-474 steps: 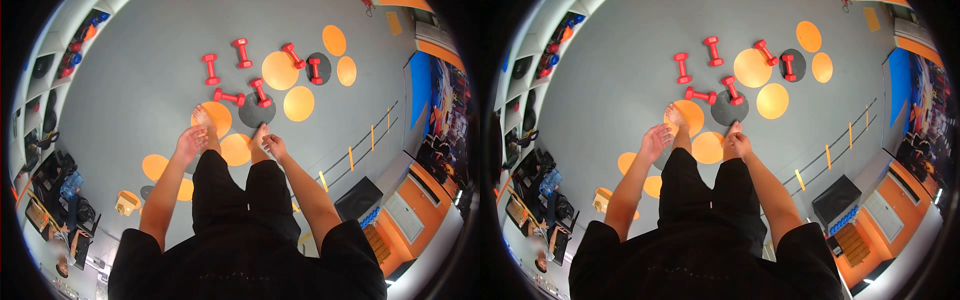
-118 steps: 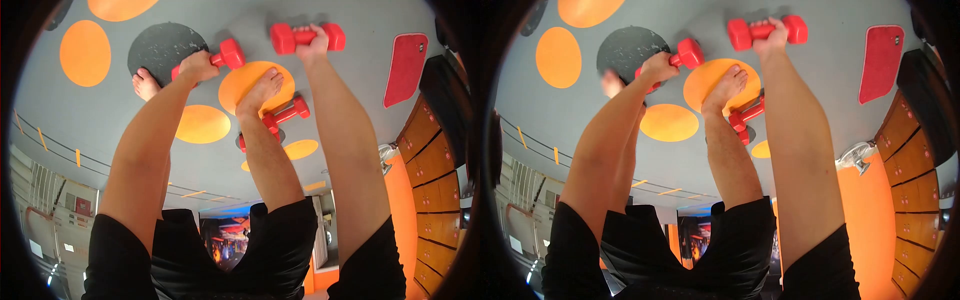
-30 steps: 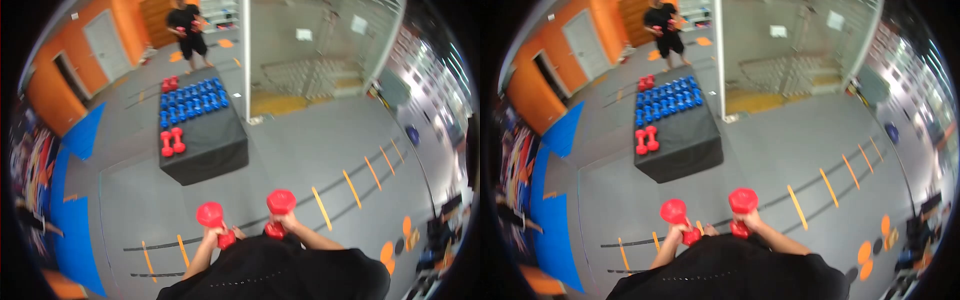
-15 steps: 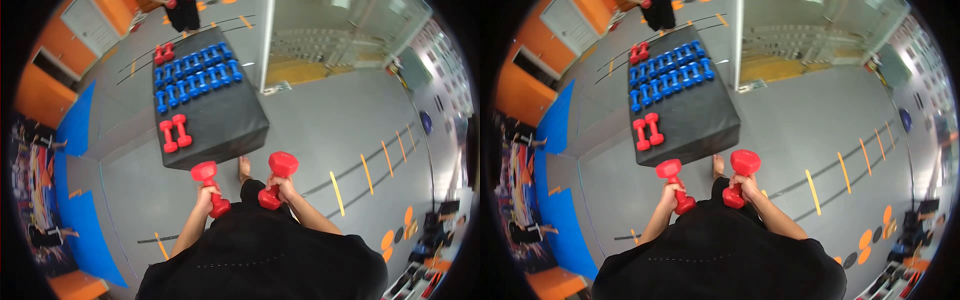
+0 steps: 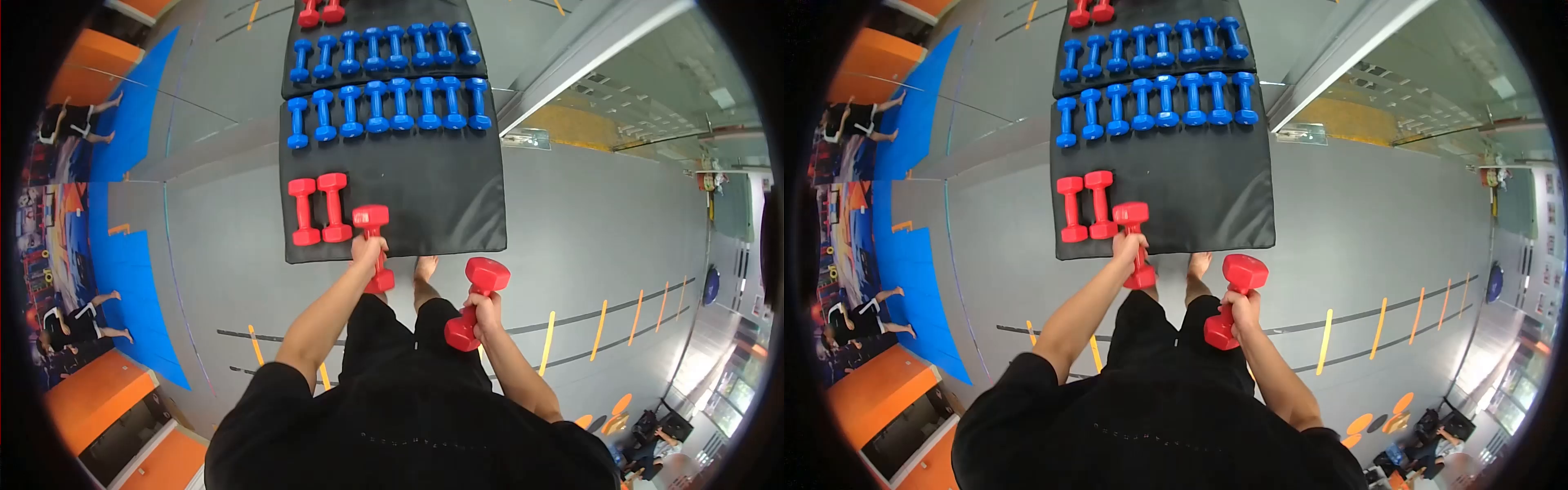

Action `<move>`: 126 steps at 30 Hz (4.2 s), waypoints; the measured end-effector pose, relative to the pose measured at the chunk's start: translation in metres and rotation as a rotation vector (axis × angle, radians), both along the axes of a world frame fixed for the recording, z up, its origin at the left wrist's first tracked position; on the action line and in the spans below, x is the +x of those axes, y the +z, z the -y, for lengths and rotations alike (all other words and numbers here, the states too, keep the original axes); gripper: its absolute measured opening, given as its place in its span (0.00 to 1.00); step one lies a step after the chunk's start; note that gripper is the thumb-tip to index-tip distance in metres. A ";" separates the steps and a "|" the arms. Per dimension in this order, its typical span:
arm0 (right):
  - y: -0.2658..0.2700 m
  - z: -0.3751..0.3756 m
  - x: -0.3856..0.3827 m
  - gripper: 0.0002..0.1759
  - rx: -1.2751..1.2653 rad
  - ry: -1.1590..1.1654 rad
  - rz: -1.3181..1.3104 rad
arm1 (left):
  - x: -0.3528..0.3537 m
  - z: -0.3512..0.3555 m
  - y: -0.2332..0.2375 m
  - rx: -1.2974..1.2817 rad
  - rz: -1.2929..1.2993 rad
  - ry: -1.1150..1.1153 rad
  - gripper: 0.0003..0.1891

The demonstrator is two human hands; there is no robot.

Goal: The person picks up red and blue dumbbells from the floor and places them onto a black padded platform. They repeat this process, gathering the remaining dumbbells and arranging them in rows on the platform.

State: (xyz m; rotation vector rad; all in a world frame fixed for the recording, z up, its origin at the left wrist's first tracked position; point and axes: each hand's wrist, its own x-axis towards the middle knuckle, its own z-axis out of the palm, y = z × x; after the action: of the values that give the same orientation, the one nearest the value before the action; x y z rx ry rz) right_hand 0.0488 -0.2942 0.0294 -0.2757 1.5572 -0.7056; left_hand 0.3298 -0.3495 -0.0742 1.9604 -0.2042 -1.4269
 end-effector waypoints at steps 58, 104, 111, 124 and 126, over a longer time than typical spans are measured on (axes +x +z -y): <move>-0.223 0.232 0.242 0.17 0.063 0.542 -0.672 | 0.059 0.124 -0.136 0.224 0.494 -0.184 0.17; -0.232 0.222 0.253 0.17 0.136 0.459 -0.853 | 0.051 0.126 -0.140 0.335 0.560 -0.233 0.16; -0.232 0.225 0.253 0.17 0.152 0.539 -0.863 | 0.050 0.125 -0.144 0.322 0.567 -0.233 0.15; -0.240 0.220 0.247 0.14 -0.014 0.524 -0.802 | 0.055 0.122 -0.145 0.275 0.505 -0.204 0.15; -0.241 0.219 0.248 0.14 -0.021 0.518 -0.815 | 0.055 0.122 -0.145 0.274 0.498 -0.206 0.16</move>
State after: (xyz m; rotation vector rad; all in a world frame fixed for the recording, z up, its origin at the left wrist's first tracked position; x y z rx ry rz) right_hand 0.2970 -0.5133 -0.2120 -1.0358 2.1106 -0.1864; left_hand 0.3849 -0.4718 -0.2188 2.5663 -0.4661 -1.1051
